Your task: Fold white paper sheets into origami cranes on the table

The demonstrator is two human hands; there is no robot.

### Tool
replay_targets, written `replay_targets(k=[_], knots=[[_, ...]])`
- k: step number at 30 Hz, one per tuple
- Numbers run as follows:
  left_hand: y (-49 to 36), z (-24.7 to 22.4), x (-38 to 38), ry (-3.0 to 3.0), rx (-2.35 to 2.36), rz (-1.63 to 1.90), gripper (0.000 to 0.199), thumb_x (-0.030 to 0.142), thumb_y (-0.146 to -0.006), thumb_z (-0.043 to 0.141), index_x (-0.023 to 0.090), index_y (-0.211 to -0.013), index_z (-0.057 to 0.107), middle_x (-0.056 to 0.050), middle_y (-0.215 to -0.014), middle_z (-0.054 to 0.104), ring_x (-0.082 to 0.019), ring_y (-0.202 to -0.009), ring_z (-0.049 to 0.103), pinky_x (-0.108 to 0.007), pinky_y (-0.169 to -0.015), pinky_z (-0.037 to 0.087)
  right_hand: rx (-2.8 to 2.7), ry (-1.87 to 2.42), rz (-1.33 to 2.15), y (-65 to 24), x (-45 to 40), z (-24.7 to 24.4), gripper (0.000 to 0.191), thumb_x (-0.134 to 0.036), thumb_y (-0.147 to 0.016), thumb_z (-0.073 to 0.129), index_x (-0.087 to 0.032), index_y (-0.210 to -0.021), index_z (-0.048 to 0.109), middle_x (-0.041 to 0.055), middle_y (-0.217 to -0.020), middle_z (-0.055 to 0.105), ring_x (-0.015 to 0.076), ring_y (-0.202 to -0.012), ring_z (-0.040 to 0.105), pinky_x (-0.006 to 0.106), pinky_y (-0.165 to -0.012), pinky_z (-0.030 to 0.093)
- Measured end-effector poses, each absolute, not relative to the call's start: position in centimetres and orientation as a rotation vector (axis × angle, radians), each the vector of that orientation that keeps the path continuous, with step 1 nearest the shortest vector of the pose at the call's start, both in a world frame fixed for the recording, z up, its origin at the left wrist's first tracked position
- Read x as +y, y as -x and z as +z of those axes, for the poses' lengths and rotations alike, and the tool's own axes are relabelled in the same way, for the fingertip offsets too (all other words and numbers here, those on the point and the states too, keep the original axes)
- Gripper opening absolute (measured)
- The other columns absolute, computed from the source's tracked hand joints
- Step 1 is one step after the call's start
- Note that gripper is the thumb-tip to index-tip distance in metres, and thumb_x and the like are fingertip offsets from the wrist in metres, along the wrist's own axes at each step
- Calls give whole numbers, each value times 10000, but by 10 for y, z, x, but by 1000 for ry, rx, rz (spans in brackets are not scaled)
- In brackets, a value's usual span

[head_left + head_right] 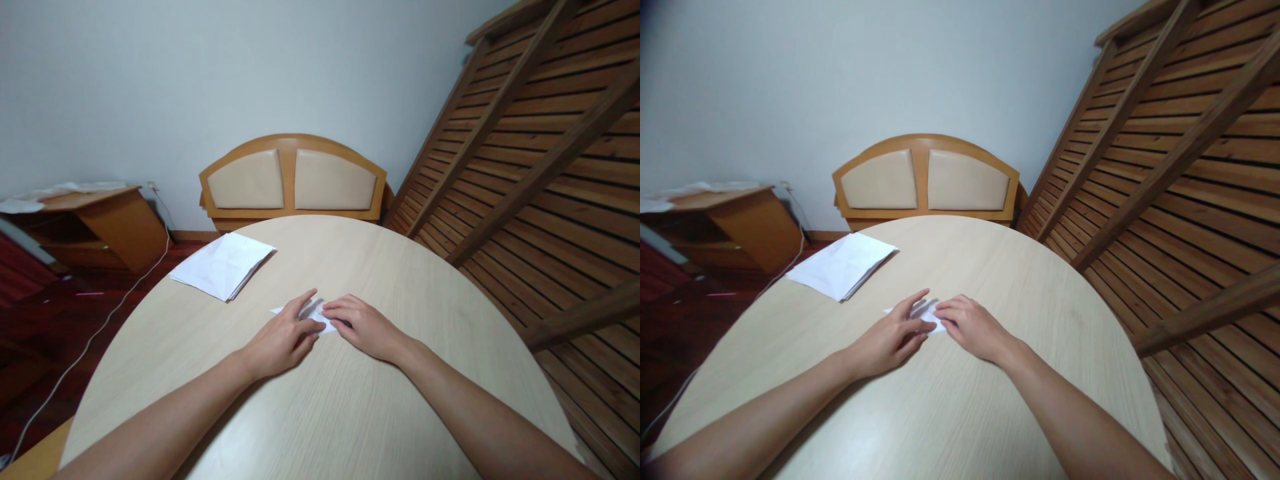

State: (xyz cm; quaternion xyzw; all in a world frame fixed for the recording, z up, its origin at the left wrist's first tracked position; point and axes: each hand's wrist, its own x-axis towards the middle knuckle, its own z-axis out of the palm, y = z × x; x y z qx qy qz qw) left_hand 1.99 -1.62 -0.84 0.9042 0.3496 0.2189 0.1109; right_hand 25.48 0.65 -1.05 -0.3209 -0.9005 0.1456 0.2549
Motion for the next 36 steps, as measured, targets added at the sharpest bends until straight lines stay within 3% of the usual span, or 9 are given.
replay_targets(k=[3,7,10,13,18,22,24,27,36], knots=[[-20,-10,-15,-2698,999,619,287,202,-965,504,211,-1209,654,-133,-1528,450,-264,-1419,423,-465,-1139,415,-2545,848,408,-254,4,-9,329,-211,-1005,484,-229,-1297,635,71,-1358,639,231,-1284,540,440,-1101,419],[-19,-12,-13,-2728,1046,562,338,208,-964,502,206,-1287,602,-104,-1459,551,-249,-1395,464,-455,-1151,411,-2630,912,508,-257,-2,-7,484,-325,-1037,424,-236,-1512,400,86,-1569,410,239,-1461,353,502,-1204,276],[-17,-14,-11,-2730,1116,530,354,223,-960,515,202,-1304,597,-105,-1457,553,-261,-1385,477,-470,-1140,420,-2674,983,589,-259,-6,-6,611,-464,-1024,424,-218,-1565,282,106,-1625,267,267,-1508,235,528,-1233,179],[-16,-14,-10,-2722,1170,525,320,232,-968,506,193,-1263,624,-108,-1436,573,-262,-1357,511,-471,-1122,438,-2698,1041,618,-261,-9,-4,712,-543,-992,452,-174,-1571,263,133,-1630,224,290,-1515,199,523,-1240,154],[-17,-12,-10,-2713,1207,512,292,247,-982,489,190,-1223,645,-96,-1417,594,-262,-1345,524,-464,-1123,435,-2688,1047,511,-270,-8,4,685,-504,-946,565,-158,-1514,403,155,-1572,379,304,-1461,347,481,-1206,264],[-18,-11,-11,-2703,1262,524,281,293,-973,524,177,-1187,665,-117,-1417,590,-290,-1348,513,-483,-1121,430,-2689,971,368,-271,-7,17,345,-360,-931,618,-172,-1212,688,138,-1308,668,291,-1236,596,446,-1086,399],[-19,-11,-12,-2707,1276,559,270,286,-961,543,172,-1167,676,-126,-1402,600,-295,-1332,522,-486,-1121,425,-2690,936,355,-270,-7,23,209,-295,-919,631,-198,-1068,741,100,-1116,748,267,-1096,657,413,-994,449],[-19,-11,-11,-2691,1276,627,250,257,-945,560,174,-1144,684,-125,-1351,628,-291,-1285,544,-483,-1097,445,-2665,939,361,-267,-8,25,187,-245,-896,647,-219,-1043,759,78,-977,762,242,-966,677,366,-882,476],[-22,-11,-13,-2563,1081,688,278,166,-948,495,207,-1200,605,-96,-1228,663,-240,-1145,603,-418,-1000,497,-2377,962,705,-262,-3,6,258,-204,-909,625,-241,-1145,723,41,-962,747,175,-857,675,299,-808,495]])
